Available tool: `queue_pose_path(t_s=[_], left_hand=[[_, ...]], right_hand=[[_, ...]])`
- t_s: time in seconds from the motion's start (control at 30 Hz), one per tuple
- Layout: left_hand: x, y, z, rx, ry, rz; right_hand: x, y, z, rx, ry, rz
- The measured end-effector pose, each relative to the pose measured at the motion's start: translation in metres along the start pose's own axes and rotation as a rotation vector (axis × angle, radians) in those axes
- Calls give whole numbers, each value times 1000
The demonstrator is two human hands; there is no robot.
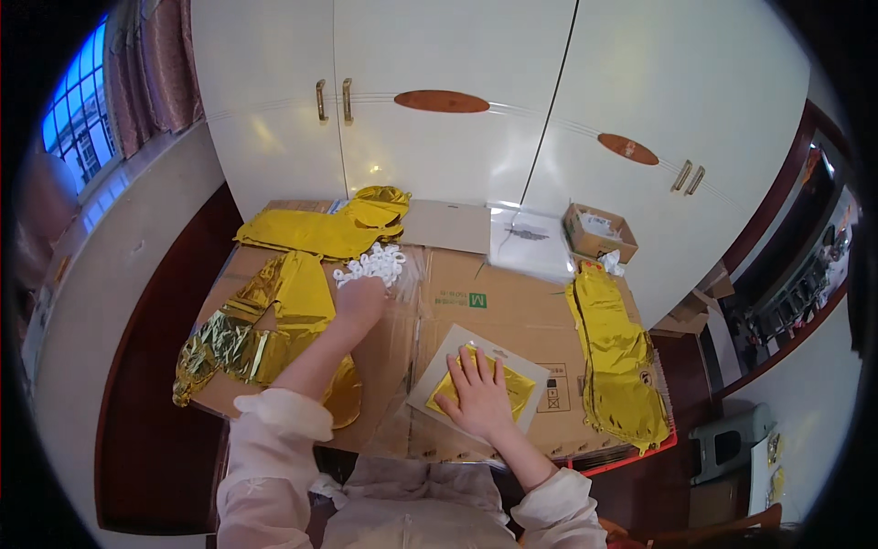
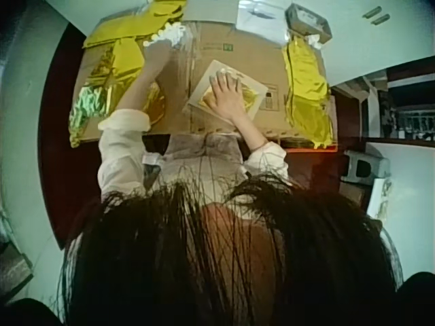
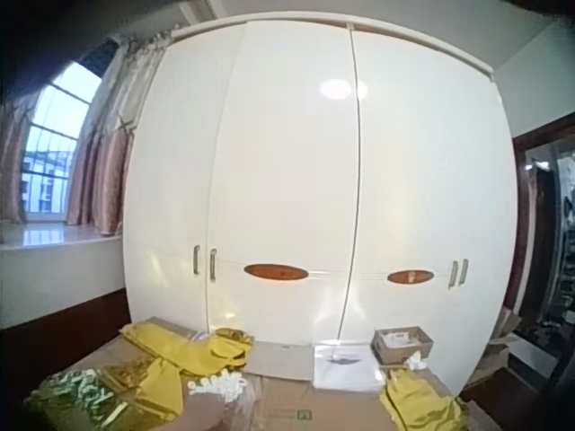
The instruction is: Folding and organizing gold-colored foil sheets on a table.
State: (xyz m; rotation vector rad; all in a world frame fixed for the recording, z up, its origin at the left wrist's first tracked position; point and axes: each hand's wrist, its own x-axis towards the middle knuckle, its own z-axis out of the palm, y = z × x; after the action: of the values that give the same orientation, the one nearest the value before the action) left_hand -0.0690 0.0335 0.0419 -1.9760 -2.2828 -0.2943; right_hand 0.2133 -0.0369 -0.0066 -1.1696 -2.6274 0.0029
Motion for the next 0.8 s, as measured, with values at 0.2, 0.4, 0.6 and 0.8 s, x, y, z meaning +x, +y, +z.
queue_pose_path(t_s=[0.2, 0.4, 0.6, 0.8], left_hand=[[-147, 24, -62, -277, -105, 90], [-231, 44, -51, -342, -43, 280], [-235, 53, -34, -301, 3, 283], [-227, 58, -24, -259, 27, 252]], right_hand=[[0, 2, -6, -8, -10, 18], [1, 0, -10, 9, -28, 1], [0, 2, -10, -23, -57, -29], [0, 3, -8, -14, -32, -34]])
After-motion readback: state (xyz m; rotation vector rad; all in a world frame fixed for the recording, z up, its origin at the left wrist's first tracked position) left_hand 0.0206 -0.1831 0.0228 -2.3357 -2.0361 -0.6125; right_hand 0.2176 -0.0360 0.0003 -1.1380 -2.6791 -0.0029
